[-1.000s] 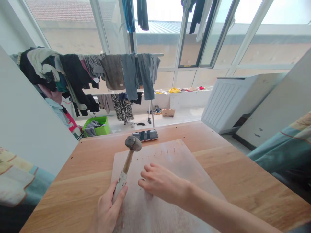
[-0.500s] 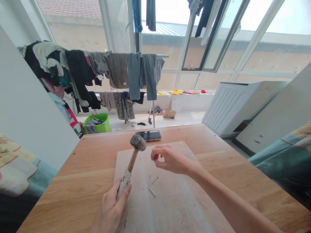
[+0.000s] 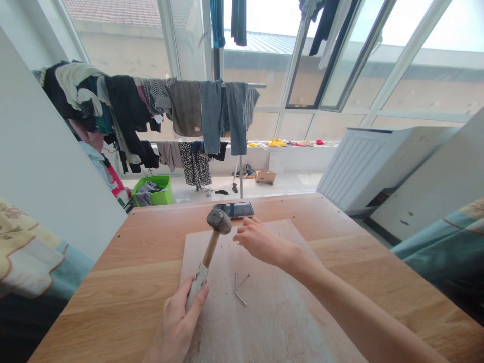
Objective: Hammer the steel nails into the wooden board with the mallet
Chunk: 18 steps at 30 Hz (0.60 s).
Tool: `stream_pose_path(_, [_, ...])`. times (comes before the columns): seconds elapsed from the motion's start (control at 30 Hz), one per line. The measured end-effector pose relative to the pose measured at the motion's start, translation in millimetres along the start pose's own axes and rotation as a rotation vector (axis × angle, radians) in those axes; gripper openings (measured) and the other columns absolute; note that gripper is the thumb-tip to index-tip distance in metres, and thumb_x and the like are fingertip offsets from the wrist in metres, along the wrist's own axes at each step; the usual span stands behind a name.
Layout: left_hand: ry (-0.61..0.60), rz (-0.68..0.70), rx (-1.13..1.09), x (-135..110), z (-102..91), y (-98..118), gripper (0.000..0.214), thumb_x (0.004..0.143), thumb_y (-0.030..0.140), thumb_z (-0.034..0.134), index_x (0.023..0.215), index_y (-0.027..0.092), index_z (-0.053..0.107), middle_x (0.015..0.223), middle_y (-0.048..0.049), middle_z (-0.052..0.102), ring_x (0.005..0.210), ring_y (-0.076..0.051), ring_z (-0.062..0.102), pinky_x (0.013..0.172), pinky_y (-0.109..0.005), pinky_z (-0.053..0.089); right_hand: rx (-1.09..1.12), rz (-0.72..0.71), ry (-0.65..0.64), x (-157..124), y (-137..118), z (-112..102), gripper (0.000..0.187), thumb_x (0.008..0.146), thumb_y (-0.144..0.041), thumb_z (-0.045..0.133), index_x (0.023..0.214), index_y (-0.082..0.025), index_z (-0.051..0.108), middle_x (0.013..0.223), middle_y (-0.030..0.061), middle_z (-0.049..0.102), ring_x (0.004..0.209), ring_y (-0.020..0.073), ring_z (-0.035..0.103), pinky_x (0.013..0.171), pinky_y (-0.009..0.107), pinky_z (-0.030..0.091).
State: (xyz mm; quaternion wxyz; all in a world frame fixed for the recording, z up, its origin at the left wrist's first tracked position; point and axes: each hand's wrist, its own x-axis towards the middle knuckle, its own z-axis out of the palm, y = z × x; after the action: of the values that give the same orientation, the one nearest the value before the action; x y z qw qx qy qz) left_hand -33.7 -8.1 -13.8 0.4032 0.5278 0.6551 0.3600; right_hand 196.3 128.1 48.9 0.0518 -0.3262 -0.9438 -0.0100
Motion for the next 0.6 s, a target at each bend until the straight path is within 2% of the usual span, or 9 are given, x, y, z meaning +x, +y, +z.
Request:
stream_pose_path(0.1, [-0.012, -0.019, 0.002, 1.0, 0.9, -4.9, 0.066, 0.085, 0.067, 0.058, 0.125, 0.016, 0.067, 0.049, 0.0008, 0.063, 0.055, -0.025, 0.069, 0.050, -0.028, 0.053, 0.066, 0.078, 0.106, 1.0, 10.4, -0.7, 0.023, 0.094, -0.009, 0.057, 0.082, -0.020, 0.074, 0.079, 0.0063, 0.072, 0.088, 0.0234, 0.056, 0.081, 0.036, 0.040])
stream_pose_path(0.2, [0.006, -0.028, 0.004, 1.6, 1.9, -6.3, 0.067, 0.084, 0.067, 0.058, 0.124, 0.015, 0.068, 0.049, 0.0004, 0.063, 0.053, -0.025, 0.068, 0.048, -0.028, 0.052, 0.170, 0.119, 0.205, 1.0, 16.8, 3.1, 0.023, 0.098, -0.012, 0.054, 0.099, -0.021, 0.075, 0.092, 0.0061, 0.075, 0.091, 0.0222, 0.058, 0.086, 0.037, 0.041])
stream_pose_path(0.33, [0.000, -0.011, -0.007, 0.4, 1.5, -1.3, 0.065, 0.083, 0.067, 0.059, 0.120, 0.015, 0.069, 0.048, 0.0005, 0.062, 0.056, -0.025, 0.069, 0.048, -0.027, 0.052, 0.236, 0.090, 0.241, -0.7, 20.5, 12.4, 0.032, 0.098, -0.011, 0.052, 0.117, -0.028, 0.072, 0.095, 0.0055, 0.076, 0.094, 0.0232, 0.060, 0.088, 0.039, 0.044])
stream_pose_path(0.4, [-0.002, -0.007, -0.015, -0.6, 0.8, 1.9, 0.063, 0.084, 0.066, 0.059, 0.120, 0.015, 0.069, 0.047, 0.0012, 0.061, 0.057, -0.025, 0.069, 0.048, -0.026, 0.052, 0.278, 0.070, 0.233, -1.0, 21.7, 16.7, 0.035, 0.096, -0.006, 0.053, 0.117, -0.026, 0.073, 0.093, 0.0064, 0.075, 0.095, 0.0230, 0.061, 0.086, 0.037, 0.046])
stream_pose_path(0.5, [-0.016, -0.016, -0.014, -1.2, -0.4, 4.7, 0.064, 0.084, 0.066, 0.059, 0.121, 0.016, 0.068, 0.045, 0.0024, 0.058, 0.056, -0.025, 0.069, 0.049, -0.026, 0.053, 0.384, 0.100, 0.255, -0.1, 22.3, 20.1, 0.029, 0.092, -0.004, 0.058, 0.108, -0.021, 0.075, 0.098, 0.0085, 0.075, 0.092, 0.0212, 0.065, 0.081, 0.032, 0.049])
stream_pose_path(0.6, [-0.039, -0.016, -0.018, -0.9, -0.8, 4.8, 0.064, 0.084, 0.066, 0.059, 0.122, 0.015, 0.068, 0.043, 0.0031, 0.056, 0.055, -0.024, 0.068, 0.050, -0.027, 0.054, 0.452, 0.128, 0.272, 1.2, 21.2, 21.1, 0.024, 0.088, -0.003, 0.062, 0.101, -0.019, 0.074, 0.098, 0.0067, 0.076, 0.085, 0.0176, 0.068, 0.075, 0.027, 0.050])
